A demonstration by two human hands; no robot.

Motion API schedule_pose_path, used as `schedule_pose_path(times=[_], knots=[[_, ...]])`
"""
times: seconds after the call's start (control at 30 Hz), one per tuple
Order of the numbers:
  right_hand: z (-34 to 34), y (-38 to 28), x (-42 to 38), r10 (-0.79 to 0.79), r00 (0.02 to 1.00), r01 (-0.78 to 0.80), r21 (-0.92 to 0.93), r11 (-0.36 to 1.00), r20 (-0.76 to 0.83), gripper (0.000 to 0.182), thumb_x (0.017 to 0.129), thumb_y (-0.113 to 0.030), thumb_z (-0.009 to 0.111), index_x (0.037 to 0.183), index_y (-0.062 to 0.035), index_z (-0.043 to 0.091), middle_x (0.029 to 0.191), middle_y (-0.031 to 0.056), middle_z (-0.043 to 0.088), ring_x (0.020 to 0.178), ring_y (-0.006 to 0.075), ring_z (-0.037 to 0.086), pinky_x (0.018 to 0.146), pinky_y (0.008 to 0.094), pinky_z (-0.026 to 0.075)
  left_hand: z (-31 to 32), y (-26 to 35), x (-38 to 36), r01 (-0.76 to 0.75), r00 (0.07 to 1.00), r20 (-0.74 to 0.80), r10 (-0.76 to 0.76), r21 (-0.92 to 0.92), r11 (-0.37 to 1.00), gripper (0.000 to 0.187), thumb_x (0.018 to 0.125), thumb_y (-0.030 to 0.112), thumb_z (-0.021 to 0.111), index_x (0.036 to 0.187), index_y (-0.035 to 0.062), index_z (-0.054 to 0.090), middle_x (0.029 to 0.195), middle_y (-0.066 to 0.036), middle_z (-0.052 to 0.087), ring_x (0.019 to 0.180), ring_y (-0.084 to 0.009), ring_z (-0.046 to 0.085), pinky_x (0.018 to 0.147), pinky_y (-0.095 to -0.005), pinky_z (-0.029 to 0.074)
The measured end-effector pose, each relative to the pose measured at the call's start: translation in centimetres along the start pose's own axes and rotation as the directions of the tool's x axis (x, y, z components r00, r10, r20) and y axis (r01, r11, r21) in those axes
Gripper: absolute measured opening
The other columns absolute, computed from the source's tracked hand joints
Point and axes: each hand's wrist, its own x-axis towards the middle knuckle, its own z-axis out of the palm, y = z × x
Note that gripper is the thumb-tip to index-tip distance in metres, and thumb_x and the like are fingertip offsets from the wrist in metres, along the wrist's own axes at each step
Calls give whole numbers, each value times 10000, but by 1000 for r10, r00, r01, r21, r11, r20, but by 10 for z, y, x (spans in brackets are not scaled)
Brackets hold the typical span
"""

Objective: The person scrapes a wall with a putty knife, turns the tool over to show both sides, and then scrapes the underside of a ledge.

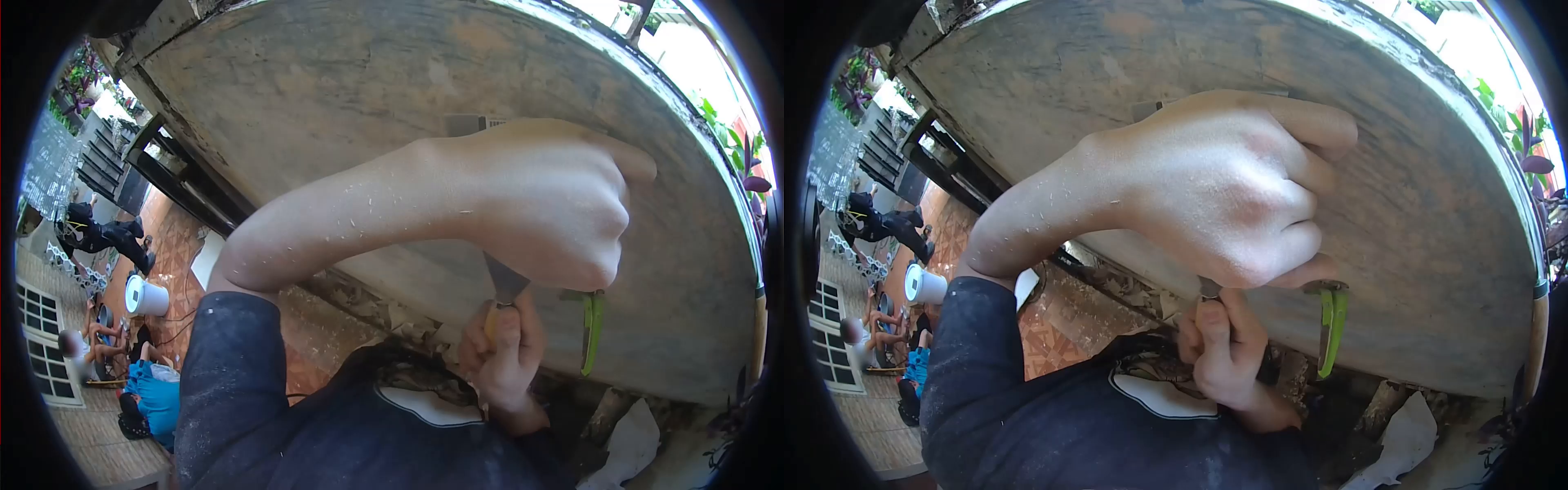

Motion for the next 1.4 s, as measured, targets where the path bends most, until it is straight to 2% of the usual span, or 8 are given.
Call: schedule_pose_path(times=[0.3,0.47,0.57,1.03,1.1,1.17,1.23,1.4], knots=[[19,-4,6,-26,997,28,32,999,-74,492,1017,-332,397,1398,-32,311,606,26,397,394,75,337,335,224,277,-12,-7,2,-63,997,-46,61,-38,997,180,523,259,627,421,142,534,460,20,527,528,-125,480,666,-259,463],[24,19,5,-75,987,90,104,991,-145,307,1019,-192,396,1188,55,469,610,8,429,453,50,350,388,202,261,1,4,-9,-24,999,-41,25,31,999,149,515,238,623,425,150,544,474,-4,544,450,-141,457,548,-265,470],[3,16,7,-79,996,74,-97,993,-46,450,1020,-339,390,1303,11,397,588,4,379,413,66,343,345,226,280,-5,0,-7,10,1000,25,-10,2,1000,135,511,234,628,436,145,562,478,-3,549,469,-132,494,555,-272,472],[23,27,20,-203,977,199,-65,978,-69,459,1026,-328,367,1370,-23,352,601,11,403,410,56,331,350,209,264,-29,-10,-1,-46,998,41,42,85,995,128,586,210,650,484,139,619,545,25,596,731,-164,586,544,-287,522],[19,35,11,-208,975,203,-69,977,-74,454,1027,-326,365,1364,-22,354,606,13,407,410,54,328,351,207,261,11,4,-22,183,982,74,-174,-139,973,125,594,201,641,499,121,622,556,-10,607,696,-141,589,597,-301,528],[14,34,8,-122,988,117,-55,992,-100,443,1028,-324,364,1339,-8,361,603,14,402,412,54,320,350,210,253,2,2,-9,296,918,335,-213,-221,929,115,591,209,651,508,133,628,552,-19,600,646,-130,581,698,-324,531],[21,19,25,-164,983,160,-54,986,-85,451,1028,-327,363,1340,-2,358,603,17,403,413,54,320,350,213,253,-22,-10,3,-67,990,117,73,-54,996,108,603,166,647,505,125,627,550,-16,596,614,-141,610,651,-350,563],[7,29,14,-198,980,194,-96,976,-34,456,1027,-329,367,1341,2,354,607,22,406,413,57,318,354,217,253,6,1,-14,19,992,123,-21,19,1000,74,530,227,685,533,162,651,506,35,577,509,-145,565,644,-263,503]])
